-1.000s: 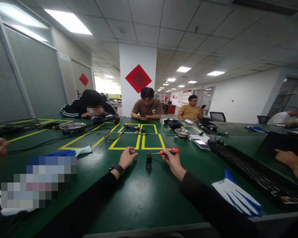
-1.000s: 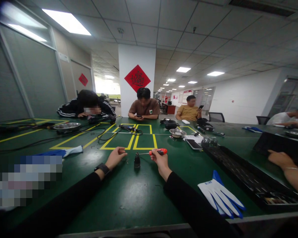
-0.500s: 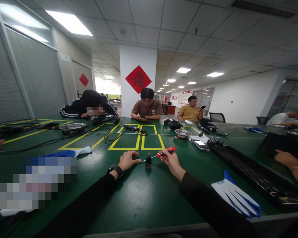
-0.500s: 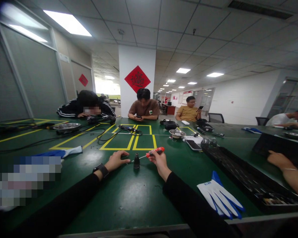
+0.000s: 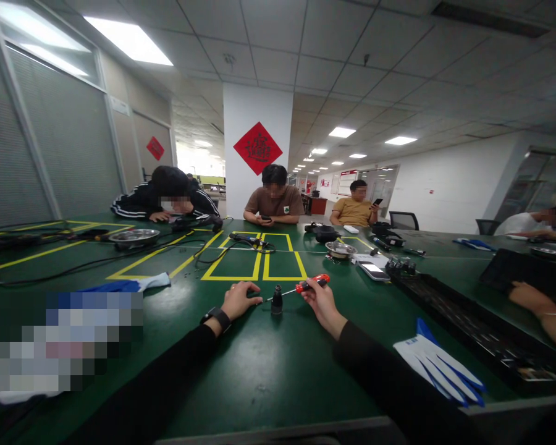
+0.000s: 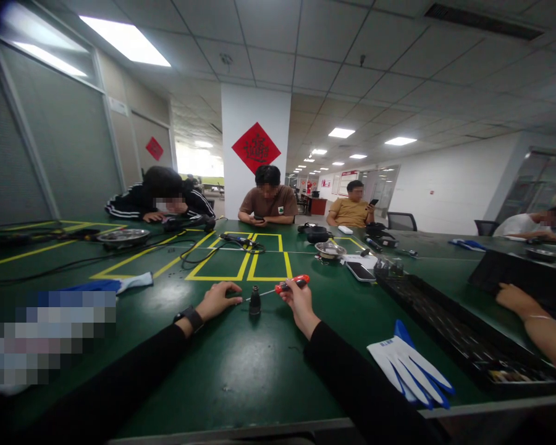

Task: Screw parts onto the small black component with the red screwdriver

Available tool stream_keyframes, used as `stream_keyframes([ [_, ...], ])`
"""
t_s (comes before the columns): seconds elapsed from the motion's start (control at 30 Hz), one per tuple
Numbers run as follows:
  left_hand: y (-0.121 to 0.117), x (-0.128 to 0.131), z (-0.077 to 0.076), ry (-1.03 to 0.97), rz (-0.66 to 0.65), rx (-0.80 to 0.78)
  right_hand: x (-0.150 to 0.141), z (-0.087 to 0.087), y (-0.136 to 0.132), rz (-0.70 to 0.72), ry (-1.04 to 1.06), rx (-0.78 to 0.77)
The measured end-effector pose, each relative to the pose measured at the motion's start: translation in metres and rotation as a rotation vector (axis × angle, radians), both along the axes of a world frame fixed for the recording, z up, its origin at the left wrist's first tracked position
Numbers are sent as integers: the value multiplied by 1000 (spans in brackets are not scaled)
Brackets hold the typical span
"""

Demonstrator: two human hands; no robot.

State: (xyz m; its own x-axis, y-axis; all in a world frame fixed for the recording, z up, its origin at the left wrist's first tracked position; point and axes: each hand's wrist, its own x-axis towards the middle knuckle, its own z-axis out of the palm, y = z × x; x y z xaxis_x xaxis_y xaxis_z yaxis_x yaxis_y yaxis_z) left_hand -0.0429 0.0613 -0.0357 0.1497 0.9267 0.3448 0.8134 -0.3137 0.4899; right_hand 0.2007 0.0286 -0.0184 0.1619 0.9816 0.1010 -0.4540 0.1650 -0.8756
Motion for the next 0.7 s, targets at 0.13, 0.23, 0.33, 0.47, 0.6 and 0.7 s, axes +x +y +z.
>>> stream_keyframes([
  [0.13,-5,4,6,-38,-42,42,2,1,1,-40,59,-16],
  [0.23,-9,8,13,-105,-136,87,3,2,0,-64,89,-24],
  [0.33,-14,12,18,-133,-231,100,4,3,0,-88,104,-32],
  [0.47,-18,17,20,-113,-261,68,6,2,1,-110,96,-28],
  [0.6,-13,16,17,-144,-174,101,6,3,1,-130,49,5],
  [0.7,-7,12,14,-184,-102,160,5,5,-2,-133,-10,48],
])
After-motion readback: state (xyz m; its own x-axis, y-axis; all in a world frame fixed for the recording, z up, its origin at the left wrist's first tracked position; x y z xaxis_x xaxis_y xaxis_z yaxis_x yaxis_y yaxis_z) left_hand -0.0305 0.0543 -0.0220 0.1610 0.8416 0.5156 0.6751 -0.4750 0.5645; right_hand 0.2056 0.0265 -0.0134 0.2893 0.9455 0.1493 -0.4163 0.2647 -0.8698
